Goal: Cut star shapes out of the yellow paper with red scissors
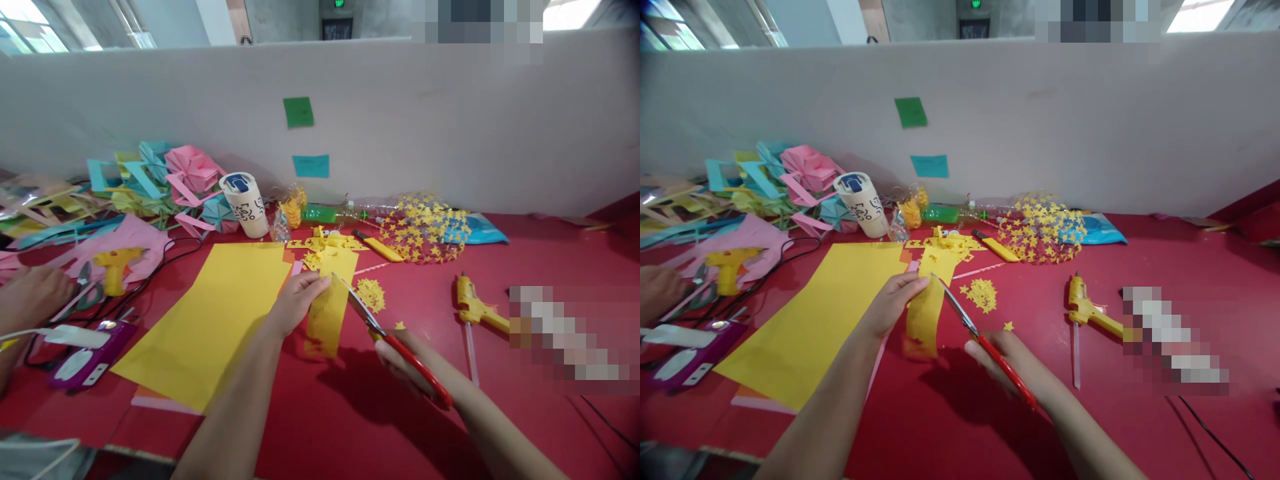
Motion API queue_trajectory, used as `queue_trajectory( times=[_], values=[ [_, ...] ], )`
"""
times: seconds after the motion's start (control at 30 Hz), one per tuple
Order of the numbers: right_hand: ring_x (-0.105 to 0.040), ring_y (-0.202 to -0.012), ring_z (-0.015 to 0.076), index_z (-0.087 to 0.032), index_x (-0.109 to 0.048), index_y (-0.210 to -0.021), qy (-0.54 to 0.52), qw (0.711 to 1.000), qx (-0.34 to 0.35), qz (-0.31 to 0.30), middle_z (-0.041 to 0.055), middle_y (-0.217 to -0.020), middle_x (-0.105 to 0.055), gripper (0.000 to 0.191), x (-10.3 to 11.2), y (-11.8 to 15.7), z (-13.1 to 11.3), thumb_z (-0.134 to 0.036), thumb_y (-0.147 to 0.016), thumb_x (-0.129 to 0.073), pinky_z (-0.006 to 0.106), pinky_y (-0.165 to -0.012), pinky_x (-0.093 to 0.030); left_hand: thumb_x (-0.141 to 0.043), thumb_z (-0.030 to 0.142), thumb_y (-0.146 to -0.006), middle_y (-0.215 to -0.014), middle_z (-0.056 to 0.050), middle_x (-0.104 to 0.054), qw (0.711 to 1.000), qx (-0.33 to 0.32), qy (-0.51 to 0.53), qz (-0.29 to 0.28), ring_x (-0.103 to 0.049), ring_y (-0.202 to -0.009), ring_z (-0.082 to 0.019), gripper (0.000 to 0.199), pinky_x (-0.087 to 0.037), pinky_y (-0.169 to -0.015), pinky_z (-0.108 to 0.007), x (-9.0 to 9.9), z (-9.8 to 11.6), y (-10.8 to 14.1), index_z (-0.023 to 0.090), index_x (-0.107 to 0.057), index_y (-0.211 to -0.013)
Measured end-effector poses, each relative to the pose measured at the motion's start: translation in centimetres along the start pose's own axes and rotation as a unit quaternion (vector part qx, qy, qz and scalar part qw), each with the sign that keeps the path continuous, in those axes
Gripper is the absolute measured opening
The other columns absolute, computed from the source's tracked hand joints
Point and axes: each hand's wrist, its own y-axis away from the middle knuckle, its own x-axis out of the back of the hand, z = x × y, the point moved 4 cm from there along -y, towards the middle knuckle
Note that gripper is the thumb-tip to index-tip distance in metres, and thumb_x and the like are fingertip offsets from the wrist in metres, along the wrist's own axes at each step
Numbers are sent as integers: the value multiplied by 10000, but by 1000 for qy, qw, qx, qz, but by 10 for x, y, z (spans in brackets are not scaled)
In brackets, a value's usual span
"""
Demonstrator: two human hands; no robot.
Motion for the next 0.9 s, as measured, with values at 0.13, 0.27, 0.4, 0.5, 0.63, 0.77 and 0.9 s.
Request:
queue_trajectory(
  times=[0.13, 0.27, 0.4, 0.5, 0.63, 0.77, 0.9],
  values=[
    [-368, -381, 71, -210, -416, -670, -46, 999, 10, 3, -76, -500, -382, 557, -4, 1, -2, -741, -836, -447, 173, -344, -270, -647, 432, -786, -602, 13, -560, 999, -34, -3, 11, -494, -595, -137, 294, -356, -552, -242, -9, 1, 1, 164, -629, -668],
    [-343, -359, 67, -216, -424, -716, -99, 995, 20, -5, -95, -491, -365, 554, -13, 0, -1, -755, -841, -421, 172, -335, -285, -607, 451, -820, -566, 29, -456, 996, -79, -40, 16, -424, -571, -118, 352, -323, -536, -239, -17, 1, 2, 170, -547, -615],
    [-346, -338, 61, -210, -435, -714, -128, 991, 25, 6, -99, -481, -370, 561, -19, -1, 2, -756, -841, -419, 167, -330, -278, -558, 456, -860, -549, 51, -329, 995, -89, -44, 25, -327, -522, -94, 419, -262, -487, -232, -22, -3, 2, 188, -397, -580],
    [-344, -331, 56, -204, -443, -699, -138, 990, 29, -1, -97, -472, -388, 560, -23, -1, 4, -744, -846, -432, 169, -335, -288, -573, 451, -852, -557, 51, -331, 994, -96, -32, 42, -332, -533, -93, 431, -273, -497, -228, -25, -3, 4, 188, -374, -574],
    [-349, -328, 61, -202, -447, -709, -143, 989, 36, -6, -100, -462, -378, 550, -26, -2, 5, -729, -866, -422, 175, -338, -294, -606, 499, -815, -574, 31, -434, 994, -81, -3, 68, -390, -572, -113, 407, -312, -527, -236, -29, -4, 7, 178, -486, -595],
    [-391, -351, 69, -199, -448, -709, -132, 990, 56, -2, -83, -471, -416, 550, -27, -2, 3, -724, -870, -433, 180, -356, -297, -632, 527, -790, -570, 17, -472, 994, -72, 17, 86, -423, -581, -127, 396, -319, -524, -241, -30, -7, 8, 176, -548, -625],
    [-396, -362, 72, -201, -447, -694, -111, 992, 63, -3, -77, -476, -414, 555, -25, 0, -3, -724, -879, -418, 187, -368, -298, -637, 547, -781, -558, 16, -472, 992, -75, 25, 101, -427, -573, -130, 407, -314, -524, -248, -30, -11, 8, 179, -554, -627]
  ],
)
